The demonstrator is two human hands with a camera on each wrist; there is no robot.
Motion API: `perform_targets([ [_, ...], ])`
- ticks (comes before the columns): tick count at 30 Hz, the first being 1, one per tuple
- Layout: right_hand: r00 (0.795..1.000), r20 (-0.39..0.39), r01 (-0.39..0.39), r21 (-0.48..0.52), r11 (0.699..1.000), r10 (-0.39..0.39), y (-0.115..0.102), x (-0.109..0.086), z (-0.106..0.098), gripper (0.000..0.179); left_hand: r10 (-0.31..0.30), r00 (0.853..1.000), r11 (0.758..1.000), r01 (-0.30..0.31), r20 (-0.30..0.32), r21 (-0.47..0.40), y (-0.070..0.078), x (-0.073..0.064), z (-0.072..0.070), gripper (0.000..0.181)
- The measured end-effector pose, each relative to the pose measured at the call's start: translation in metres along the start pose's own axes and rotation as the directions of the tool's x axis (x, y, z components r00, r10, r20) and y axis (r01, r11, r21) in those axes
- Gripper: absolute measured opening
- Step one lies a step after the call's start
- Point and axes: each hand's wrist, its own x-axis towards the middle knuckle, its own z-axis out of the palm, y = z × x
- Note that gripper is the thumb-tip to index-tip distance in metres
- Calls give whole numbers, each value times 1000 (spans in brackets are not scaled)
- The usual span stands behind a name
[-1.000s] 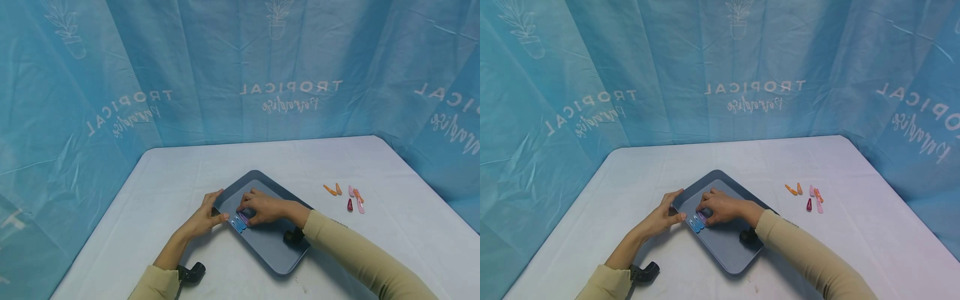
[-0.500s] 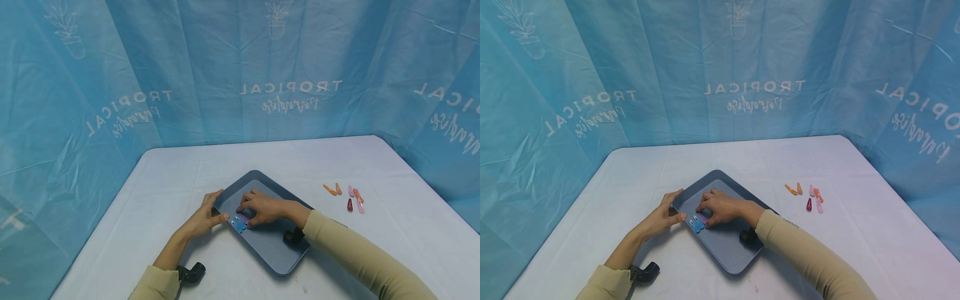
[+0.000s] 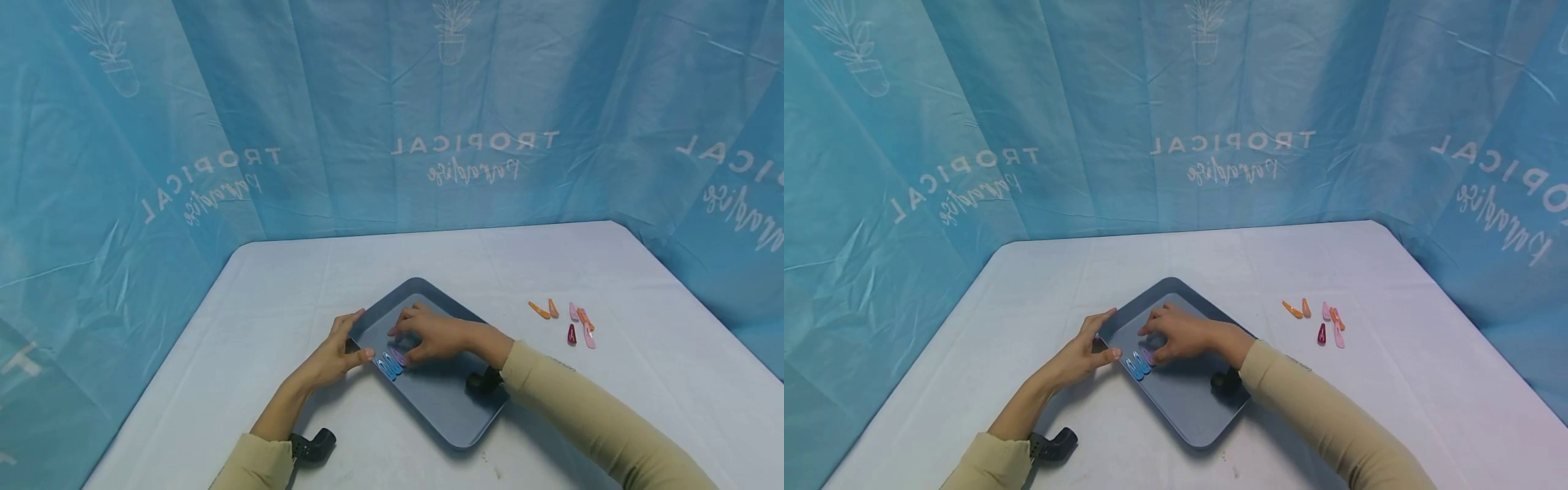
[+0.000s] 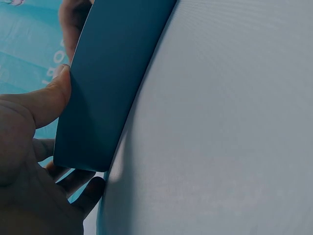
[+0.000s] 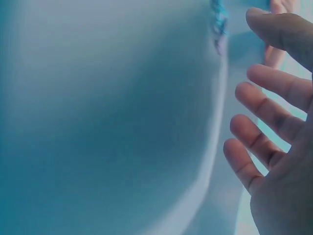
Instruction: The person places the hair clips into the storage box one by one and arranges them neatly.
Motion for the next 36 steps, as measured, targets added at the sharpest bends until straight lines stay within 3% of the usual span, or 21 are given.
perform_targets([
  [7,995,-99,10,-15,1000,-11,3,-10,-22,52,22,999,999,-21,-31,31,0,-1,1,83],
  [12,988,-155,-15,-3,1000,15,9,-20,-37,51,-15,1000,1000,15,-14,24,0,0,0,85],
  [19,972,-235,1,20,1000,3,21,-42,-59,51,-1,1000,999,1,2,47,-2,1,0,84],
  [36,921,-363,-97,144,985,144,66,-98,-81,54,-29,1000,999,29,2,21,0,-1,0,86],
])
